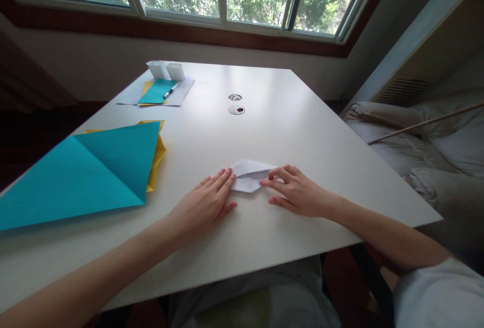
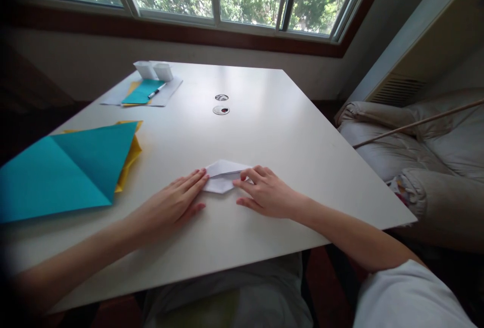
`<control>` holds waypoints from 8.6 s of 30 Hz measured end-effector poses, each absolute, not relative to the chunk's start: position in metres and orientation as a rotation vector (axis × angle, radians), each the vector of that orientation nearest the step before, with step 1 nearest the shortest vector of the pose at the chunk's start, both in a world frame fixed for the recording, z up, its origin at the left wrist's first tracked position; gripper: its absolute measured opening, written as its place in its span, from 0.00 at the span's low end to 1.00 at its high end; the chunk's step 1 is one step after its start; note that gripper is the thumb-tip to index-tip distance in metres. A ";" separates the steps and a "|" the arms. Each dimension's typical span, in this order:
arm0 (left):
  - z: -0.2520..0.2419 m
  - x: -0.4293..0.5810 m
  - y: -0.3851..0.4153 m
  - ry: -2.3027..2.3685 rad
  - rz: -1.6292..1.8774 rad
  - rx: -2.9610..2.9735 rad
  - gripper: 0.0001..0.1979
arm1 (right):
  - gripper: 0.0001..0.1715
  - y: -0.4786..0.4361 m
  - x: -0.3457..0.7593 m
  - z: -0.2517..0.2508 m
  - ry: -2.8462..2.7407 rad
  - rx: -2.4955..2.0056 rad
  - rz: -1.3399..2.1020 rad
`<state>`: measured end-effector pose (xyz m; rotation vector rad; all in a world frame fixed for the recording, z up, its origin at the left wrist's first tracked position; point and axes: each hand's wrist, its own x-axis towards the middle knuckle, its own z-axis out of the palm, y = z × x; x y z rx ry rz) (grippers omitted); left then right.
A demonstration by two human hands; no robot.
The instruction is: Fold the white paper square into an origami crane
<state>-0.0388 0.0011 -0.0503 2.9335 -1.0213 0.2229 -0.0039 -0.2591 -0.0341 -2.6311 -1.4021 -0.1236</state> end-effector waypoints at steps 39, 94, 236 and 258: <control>-0.041 -0.001 0.011 -1.068 0.171 2.564 0.13 | 0.14 -0.252 0.032 -0.052 -1.279 -2.484 -0.355; -0.054 -0.023 -0.002 -0.967 0.324 2.650 0.13 | 0.16 -0.248 0.013 -0.043 -1.411 -2.387 -0.164; -0.036 -0.021 -0.022 -1.328 0.150 2.800 0.12 | 0.14 -0.266 0.021 -0.053 -1.652 -2.399 -0.418; -0.047 -0.049 -0.045 -1.401 0.541 3.183 0.18 | 0.13 -0.265 0.015 -0.046 -1.796 -2.521 -0.428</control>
